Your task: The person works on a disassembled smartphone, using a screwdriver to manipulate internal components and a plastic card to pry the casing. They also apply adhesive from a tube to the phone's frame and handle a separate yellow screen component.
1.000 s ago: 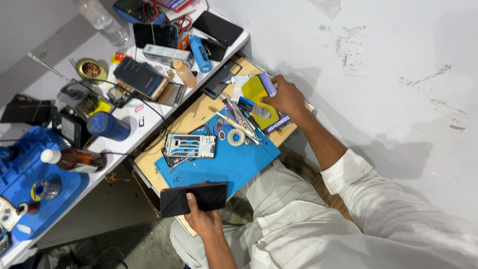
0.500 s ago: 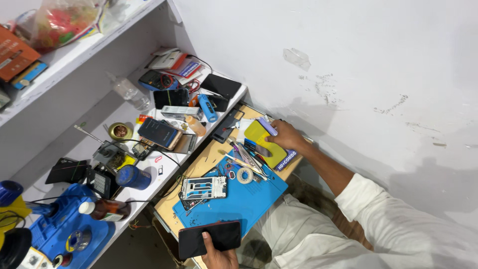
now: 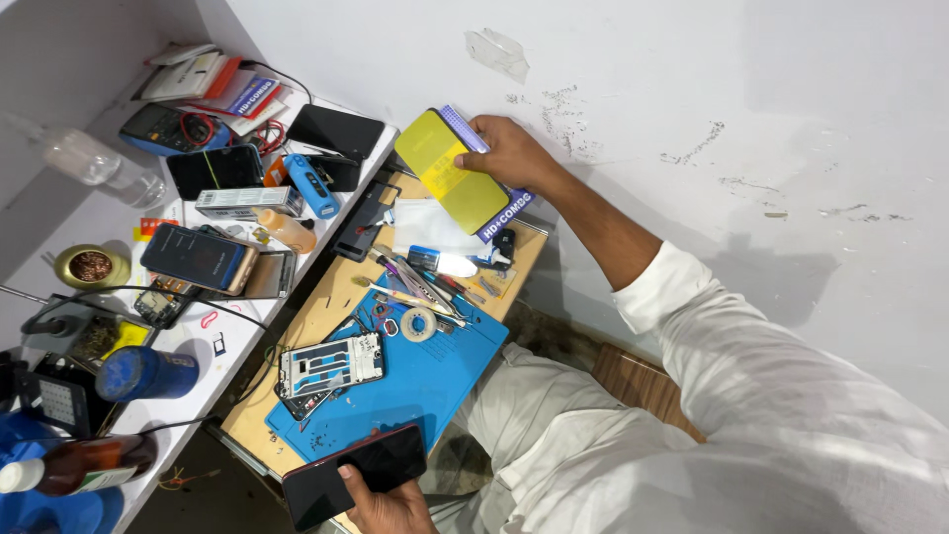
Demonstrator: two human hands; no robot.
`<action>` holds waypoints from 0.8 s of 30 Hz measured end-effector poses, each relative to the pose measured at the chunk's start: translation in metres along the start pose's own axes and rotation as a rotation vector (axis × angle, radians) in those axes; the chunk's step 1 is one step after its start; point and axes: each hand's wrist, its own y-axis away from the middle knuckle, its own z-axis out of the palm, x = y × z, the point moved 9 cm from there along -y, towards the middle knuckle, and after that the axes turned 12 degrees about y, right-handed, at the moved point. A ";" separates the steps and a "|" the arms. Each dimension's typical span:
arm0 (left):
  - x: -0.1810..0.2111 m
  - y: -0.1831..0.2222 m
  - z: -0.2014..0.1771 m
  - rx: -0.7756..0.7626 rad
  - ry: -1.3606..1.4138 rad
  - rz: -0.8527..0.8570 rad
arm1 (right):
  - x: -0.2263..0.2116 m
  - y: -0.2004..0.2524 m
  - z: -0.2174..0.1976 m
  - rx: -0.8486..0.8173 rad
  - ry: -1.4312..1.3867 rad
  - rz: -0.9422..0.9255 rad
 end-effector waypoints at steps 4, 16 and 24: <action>0.003 0.004 0.004 -0.069 -0.026 0.053 | 0.009 -0.007 0.026 -0.095 0.237 0.025; 0.003 0.000 -0.017 0.048 0.067 0.108 | 0.048 -0.021 0.099 -0.275 0.515 0.001; 0.002 0.001 -0.018 0.062 0.134 0.087 | 0.039 -0.019 0.084 -0.328 0.076 0.173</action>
